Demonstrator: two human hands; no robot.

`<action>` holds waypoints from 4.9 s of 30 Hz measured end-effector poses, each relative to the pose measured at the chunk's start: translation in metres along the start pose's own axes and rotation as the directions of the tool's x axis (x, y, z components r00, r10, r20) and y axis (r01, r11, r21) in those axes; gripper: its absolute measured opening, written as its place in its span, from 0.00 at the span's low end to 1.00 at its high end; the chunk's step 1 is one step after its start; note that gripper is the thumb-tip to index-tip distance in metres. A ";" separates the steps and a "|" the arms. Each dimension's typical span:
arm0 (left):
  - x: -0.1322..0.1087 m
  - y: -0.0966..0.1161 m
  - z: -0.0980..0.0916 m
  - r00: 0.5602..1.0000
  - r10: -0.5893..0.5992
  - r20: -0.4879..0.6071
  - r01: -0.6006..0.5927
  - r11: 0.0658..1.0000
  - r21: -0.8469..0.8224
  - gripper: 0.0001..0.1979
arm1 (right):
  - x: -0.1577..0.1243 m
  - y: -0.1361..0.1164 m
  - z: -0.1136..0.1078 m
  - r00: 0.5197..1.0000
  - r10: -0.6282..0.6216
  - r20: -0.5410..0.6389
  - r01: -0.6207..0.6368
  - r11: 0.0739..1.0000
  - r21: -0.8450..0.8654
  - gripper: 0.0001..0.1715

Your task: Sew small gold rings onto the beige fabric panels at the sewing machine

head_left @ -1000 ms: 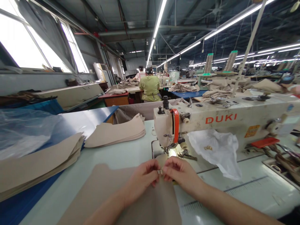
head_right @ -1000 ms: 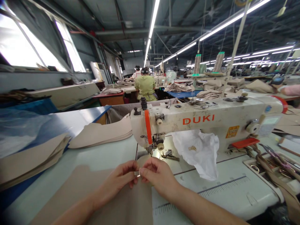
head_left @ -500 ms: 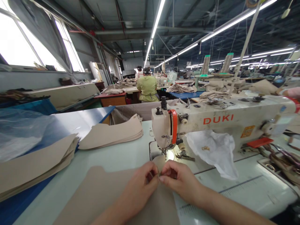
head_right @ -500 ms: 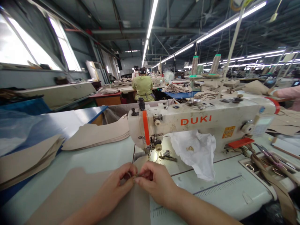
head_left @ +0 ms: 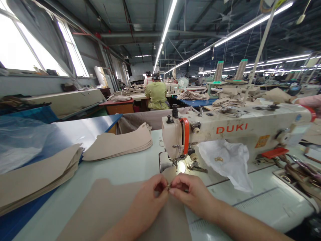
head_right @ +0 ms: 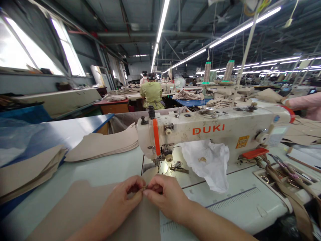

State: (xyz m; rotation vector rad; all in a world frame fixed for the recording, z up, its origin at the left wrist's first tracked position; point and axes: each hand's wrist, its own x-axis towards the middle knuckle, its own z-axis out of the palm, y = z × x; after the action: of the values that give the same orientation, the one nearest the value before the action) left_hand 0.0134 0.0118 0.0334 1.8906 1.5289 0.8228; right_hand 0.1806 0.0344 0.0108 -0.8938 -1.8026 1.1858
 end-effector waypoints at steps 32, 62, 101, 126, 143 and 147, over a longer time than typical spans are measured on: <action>0.010 -0.005 0.003 0.990 -0.132 -0.053 0.084 0.843 -0.532 0.09 | 0.000 0.004 -0.001 0.996 -0.002 -0.090 0.009 0.997 0.079 0.04; 0.011 -0.026 -0.002 0.995 0.101 0.025 -0.096 0.985 -0.143 0.18 | 0.006 0.003 -0.010 0.980 0.180 -0.086 -0.178 0.984 0.030 0.06; 0.024 -0.004 0.023 0.834 0.551 0.002 -0.480 0.725 0.493 0.09 | 0.022 -0.006 -0.031 0.938 0.342 0.057 -0.299 0.883 -0.361 0.10; 0.022 -0.014 0.027 0.850 0.526 -0.025 -0.464 0.770 0.437 0.08 | -0.017 0.002 -0.035 0.775 -0.367 0.514 0.620 0.287 -0.730 0.09; 0.023 -0.018 0.029 0.820 0.571 -0.040 -0.499 0.748 0.438 0.09 | -0.018 0.003 -0.033 0.801 -0.336 0.496 0.598 0.487 -0.636 0.11; 0.024 -0.016 0.029 0.812 0.583 -0.043 -0.508 0.741 0.439 0.08 | -0.019 0.004 -0.033 0.813 -0.323 0.485 0.581 0.510 -0.634 0.10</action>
State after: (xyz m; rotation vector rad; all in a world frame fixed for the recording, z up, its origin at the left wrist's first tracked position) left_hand 0.0290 0.0367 0.0048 2.7312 1.3162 0.9977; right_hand 0.2183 0.0320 0.0112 -0.5739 -2.6704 0.1470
